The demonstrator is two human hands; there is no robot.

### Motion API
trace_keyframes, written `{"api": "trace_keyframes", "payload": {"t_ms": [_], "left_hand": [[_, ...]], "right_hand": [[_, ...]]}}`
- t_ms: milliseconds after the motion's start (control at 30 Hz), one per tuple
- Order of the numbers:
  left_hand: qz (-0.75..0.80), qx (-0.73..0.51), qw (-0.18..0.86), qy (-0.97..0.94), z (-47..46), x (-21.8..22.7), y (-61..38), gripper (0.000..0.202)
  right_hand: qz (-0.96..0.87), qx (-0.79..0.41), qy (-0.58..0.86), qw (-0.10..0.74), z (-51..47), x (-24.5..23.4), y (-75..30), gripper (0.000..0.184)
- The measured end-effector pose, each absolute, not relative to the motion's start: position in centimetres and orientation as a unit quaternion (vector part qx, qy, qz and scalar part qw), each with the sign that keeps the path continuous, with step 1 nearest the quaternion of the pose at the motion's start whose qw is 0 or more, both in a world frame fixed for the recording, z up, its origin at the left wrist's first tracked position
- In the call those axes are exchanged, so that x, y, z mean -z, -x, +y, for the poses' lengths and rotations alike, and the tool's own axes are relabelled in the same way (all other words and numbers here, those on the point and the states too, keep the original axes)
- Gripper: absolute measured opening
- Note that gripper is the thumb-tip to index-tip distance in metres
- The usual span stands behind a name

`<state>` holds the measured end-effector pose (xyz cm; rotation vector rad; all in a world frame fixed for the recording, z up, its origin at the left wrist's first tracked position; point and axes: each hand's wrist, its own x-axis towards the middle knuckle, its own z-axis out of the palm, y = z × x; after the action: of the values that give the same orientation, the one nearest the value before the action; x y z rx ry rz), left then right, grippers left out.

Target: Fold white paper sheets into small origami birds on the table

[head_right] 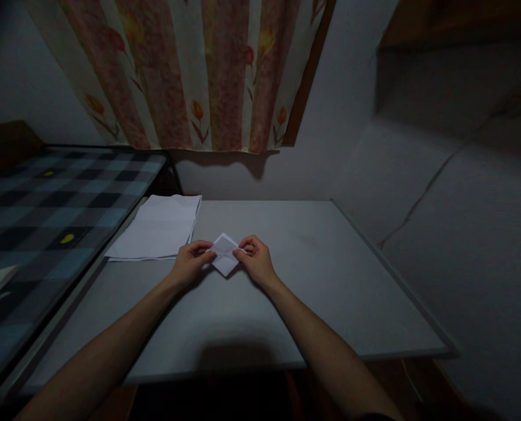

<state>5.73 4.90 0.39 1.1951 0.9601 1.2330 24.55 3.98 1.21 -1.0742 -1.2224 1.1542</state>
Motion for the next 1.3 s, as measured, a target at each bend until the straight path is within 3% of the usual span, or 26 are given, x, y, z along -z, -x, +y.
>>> {"api": "trace_keyframes", "payload": {"t_ms": [167, 333, 467, 667, 967, 1300], "left_hand": [[0.406, -0.496, 0.578, -0.505, 5.1, -0.3, -5.6, 0.06], [0.42, -0.507, 0.538, -0.525, 5.2, -0.2, -5.6, 0.035], [0.421, -0.482, 0.431, -0.636, 5.1, 0.2, -5.2, 0.017], [0.407, -0.363, 0.251, -0.8, 5.7, 1.3, -4.5, 0.02], [0.403, -0.259, 0.159, -0.863, 5.6, 1.5, -4.5, 0.035], [0.435, -0.24, 0.067, -0.865, 5.3, 0.7, -5.4, 0.02]], "right_hand": [[-0.514, -0.505, 0.444, 0.532, 4.1, -0.8, -24.5, 0.052], [-0.543, -0.472, 0.44, 0.537, 4.5, -0.6, -24.8, 0.021], [-0.595, -0.392, 0.457, 0.533, 4.6, -0.3, -25.5, 0.012], [-0.733, -0.248, 0.459, 0.437, 5.1, 1.1, -26.7, 0.019], [-0.832, -0.1, 0.476, 0.269, 5.2, 1.3, -26.6, 0.036], [-0.789, -0.113, 0.529, 0.291, 5.0, 1.0, -26.1, 0.021]]}}
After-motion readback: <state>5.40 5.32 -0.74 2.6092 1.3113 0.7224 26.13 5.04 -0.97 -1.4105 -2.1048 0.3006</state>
